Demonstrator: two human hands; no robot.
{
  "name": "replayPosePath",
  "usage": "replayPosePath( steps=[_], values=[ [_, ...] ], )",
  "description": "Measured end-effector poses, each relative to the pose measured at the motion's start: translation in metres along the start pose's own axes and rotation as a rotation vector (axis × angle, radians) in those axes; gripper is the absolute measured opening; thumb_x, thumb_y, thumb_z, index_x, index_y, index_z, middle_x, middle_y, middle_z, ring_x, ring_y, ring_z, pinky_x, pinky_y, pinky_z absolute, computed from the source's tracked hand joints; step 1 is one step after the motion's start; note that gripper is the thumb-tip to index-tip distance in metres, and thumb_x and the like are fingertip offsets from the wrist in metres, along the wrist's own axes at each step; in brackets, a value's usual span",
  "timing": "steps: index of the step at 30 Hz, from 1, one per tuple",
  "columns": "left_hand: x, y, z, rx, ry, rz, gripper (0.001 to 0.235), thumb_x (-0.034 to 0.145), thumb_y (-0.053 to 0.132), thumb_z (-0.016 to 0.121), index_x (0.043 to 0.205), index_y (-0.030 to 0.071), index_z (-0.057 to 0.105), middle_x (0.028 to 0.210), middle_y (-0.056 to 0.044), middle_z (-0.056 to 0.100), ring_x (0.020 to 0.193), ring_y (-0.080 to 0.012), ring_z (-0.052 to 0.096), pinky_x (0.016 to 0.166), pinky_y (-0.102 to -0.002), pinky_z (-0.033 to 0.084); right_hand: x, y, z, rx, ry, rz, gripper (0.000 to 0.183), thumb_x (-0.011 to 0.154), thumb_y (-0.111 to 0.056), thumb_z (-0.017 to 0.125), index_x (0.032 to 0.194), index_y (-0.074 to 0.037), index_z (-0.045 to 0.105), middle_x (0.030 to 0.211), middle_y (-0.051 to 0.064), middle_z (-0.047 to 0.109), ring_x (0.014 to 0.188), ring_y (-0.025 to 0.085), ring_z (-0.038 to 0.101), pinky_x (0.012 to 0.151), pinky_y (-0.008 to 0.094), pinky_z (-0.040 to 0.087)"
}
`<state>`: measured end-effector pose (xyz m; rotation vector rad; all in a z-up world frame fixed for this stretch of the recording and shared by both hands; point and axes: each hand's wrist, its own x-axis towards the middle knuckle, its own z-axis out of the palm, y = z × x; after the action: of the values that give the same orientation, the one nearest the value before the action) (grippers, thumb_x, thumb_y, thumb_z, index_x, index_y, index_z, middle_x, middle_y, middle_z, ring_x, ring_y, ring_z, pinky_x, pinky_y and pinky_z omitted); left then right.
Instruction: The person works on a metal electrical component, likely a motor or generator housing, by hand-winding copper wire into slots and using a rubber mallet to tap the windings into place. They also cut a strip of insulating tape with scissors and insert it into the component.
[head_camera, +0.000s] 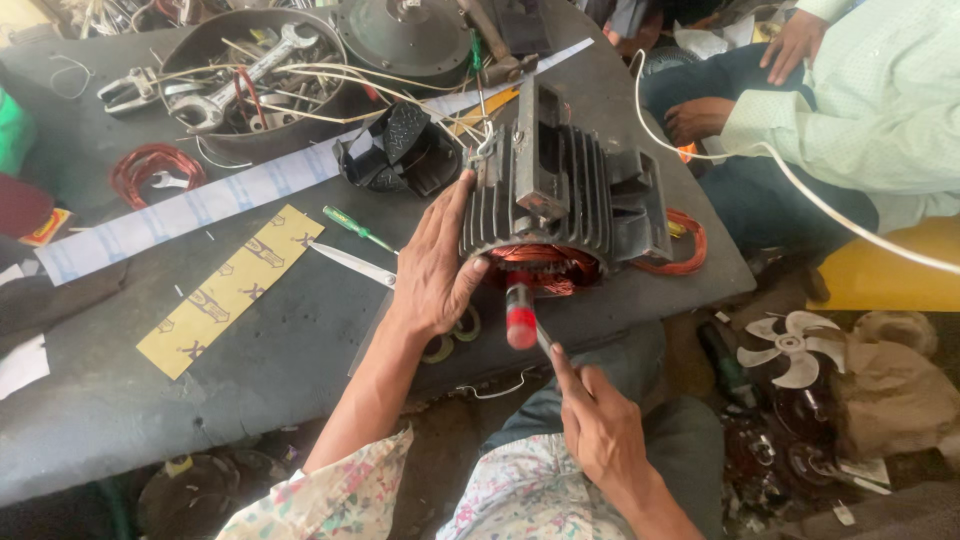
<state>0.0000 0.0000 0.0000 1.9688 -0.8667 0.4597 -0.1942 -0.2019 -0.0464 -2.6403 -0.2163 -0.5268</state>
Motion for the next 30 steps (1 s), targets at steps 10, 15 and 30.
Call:
replayPosePath(
  steps=[10, 15, 30],
  values=[
    [0.000, 0.000, 0.000, -0.015, -0.005, -0.004, 0.086, 0.107, 0.064, 0.037, 0.164, 0.001, 0.027, 0.160, -0.026, 0.044, 0.149, -0.0436, 0.046, 0.121, -0.046, 0.042, -0.005, -0.001, -0.019, -0.122, -0.015, 0.032, 0.064, 0.088, -0.004, 0.063, 0.150, -0.012, 0.051, 0.082, 0.007, 0.057, 0.059, 0.021, 0.059, 0.052, 0.036, 0.052],
    [0.001, -0.001, 0.000, 0.011, -0.002, 0.025, 0.086, 0.107, 0.063, 0.036, 0.164, 0.000, 0.025, 0.161, -0.028, 0.043, 0.149, -0.0445, 0.044, 0.121, -0.047, 0.041, 0.001, -0.005, -0.024, -0.196, 0.002, 0.010, 0.065, 0.086, -0.004, 0.066, 0.148, -0.018, 0.052, 0.081, 0.007, 0.058, 0.060, 0.021, 0.060, 0.052, 0.036, 0.052],
    [0.000, -0.001, 0.001, 0.009, -0.003, -0.001, 0.085, 0.107, 0.063, 0.037, 0.164, 0.001, 0.026, 0.159, -0.027, 0.045, 0.149, -0.0442, 0.045, 0.122, -0.047, 0.041, 0.003, -0.001, -0.011, -0.010, -0.025, 0.018, 0.066, 0.090, -0.004, 0.062, 0.153, -0.013, 0.044, 0.082, 0.010, 0.059, 0.060, 0.025, 0.061, 0.054, 0.040, 0.052]
  ],
)
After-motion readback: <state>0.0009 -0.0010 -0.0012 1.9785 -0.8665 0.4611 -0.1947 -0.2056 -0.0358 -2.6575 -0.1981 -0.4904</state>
